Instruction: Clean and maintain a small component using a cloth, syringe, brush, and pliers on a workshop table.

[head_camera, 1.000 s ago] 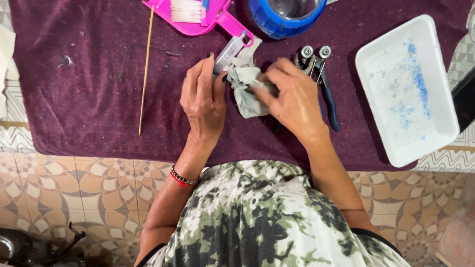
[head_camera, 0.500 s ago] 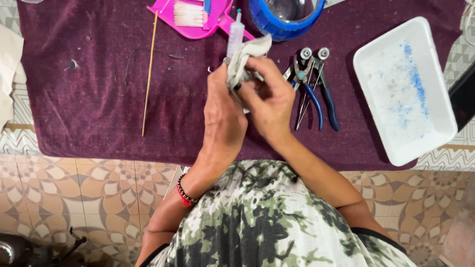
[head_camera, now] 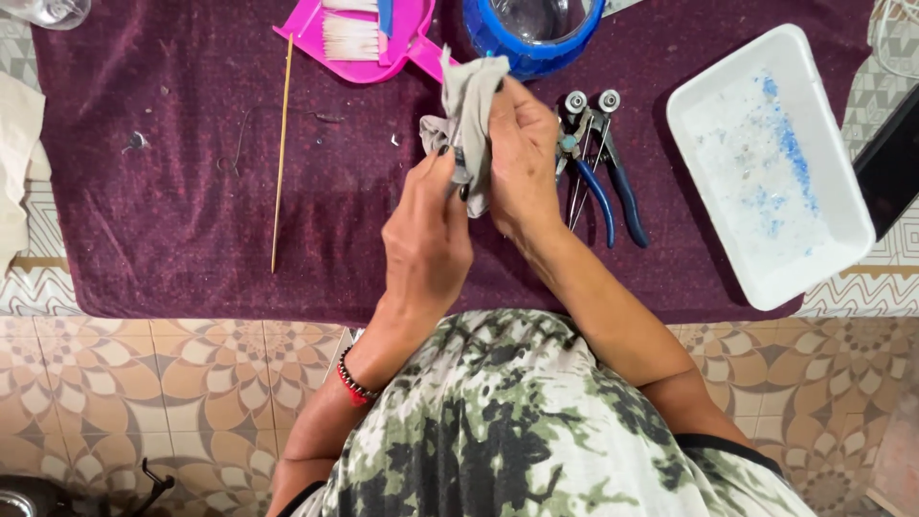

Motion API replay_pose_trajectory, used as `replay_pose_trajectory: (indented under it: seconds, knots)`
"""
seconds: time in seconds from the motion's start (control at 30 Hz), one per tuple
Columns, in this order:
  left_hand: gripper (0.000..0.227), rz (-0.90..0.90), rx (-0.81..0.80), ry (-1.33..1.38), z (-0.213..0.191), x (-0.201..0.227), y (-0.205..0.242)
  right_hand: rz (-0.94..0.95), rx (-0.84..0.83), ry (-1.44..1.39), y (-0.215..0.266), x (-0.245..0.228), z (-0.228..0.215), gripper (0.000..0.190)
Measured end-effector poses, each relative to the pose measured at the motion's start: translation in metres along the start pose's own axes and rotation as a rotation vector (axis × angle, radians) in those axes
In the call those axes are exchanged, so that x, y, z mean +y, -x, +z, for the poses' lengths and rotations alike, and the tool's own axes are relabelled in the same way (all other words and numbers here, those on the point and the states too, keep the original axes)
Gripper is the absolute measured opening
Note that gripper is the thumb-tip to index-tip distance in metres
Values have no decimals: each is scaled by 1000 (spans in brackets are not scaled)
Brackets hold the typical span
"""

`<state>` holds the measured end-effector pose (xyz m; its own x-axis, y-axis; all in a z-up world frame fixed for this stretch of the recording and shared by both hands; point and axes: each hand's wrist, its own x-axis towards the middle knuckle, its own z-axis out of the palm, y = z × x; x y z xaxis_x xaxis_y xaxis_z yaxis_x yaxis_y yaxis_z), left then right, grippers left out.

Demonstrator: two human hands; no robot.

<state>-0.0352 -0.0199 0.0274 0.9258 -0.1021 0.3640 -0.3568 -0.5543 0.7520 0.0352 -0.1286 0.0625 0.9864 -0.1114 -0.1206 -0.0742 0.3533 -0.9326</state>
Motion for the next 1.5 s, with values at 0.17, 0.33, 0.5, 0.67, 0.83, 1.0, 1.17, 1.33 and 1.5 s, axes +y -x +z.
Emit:
replay_pose_trajectory:
  seconds: [0.17,0.33,0.5,0.67,0.83,1.0,1.17,1.33,1.5]
  knots:
    - [28,-239,-42,478,-31,13,-29,154,-102,-209,3,9,-16,32]
    - [42,-434,-143,944,-31,2,-41,-32,-167,-40,7,20,-27,34]
    - [46,-605,50,955,-24,5,-44,289,41,-92,4,16,-33,27]
    - [59,-476,111,538,-3,0,-34,32,-274,82,14,13,-20,30]
    - [51,-211,63,-155,12,-12,-18,-88,-140,137,20,20,-17,18]
    - [54,48,260,-353,12,-5,-20,-501,-75,506,21,14,-27,4]
    - [58,92,357,-241,10,-13,-24,-665,-79,552,21,25,-46,5]
    - [67,84,432,-168,15,-21,-22,-377,110,175,23,20,-15,25]
    - [49,227,404,-300,27,-36,-10,-327,-85,377,18,26,-18,16]
